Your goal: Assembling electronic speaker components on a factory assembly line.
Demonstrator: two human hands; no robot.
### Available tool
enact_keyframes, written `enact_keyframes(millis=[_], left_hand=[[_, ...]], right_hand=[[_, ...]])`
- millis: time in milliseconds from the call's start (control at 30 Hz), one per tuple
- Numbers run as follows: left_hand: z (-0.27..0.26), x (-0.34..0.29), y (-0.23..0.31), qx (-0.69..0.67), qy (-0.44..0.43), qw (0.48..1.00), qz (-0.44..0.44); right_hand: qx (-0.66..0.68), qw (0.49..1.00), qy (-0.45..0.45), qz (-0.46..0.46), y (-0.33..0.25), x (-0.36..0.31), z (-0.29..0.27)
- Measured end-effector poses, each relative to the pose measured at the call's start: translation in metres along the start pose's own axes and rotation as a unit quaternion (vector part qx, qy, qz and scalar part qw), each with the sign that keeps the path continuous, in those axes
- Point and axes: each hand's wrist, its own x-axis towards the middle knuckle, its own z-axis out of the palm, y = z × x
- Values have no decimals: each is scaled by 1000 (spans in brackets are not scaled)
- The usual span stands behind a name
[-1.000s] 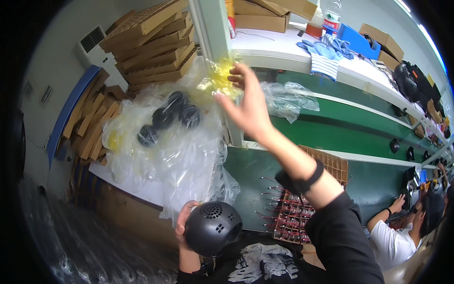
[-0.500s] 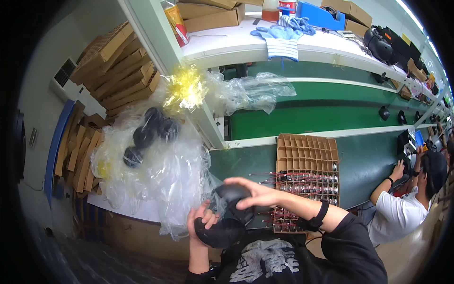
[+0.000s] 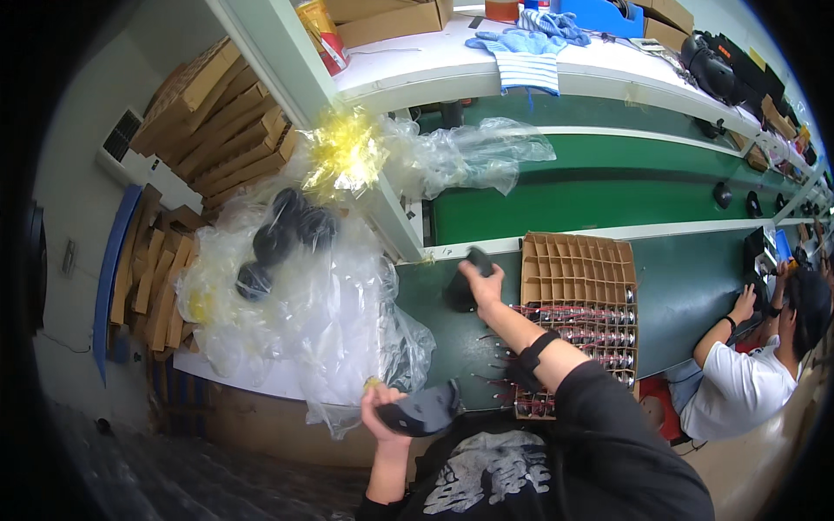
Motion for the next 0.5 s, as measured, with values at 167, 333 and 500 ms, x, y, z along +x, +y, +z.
enact_keyframes(millis=[167,333,500], left_hand=[[-42,26,19,-162,42,983,-71],[-19,25,36,-54,12,998,-22],[-29,43,40,-147,11,989,-31]], right_hand=[[-433,869,-165,-173,19,-27,-4],[-63,819,-567,-67,-51,-86,-18],[-267,771,-525,-243,-130,-145,-29]])
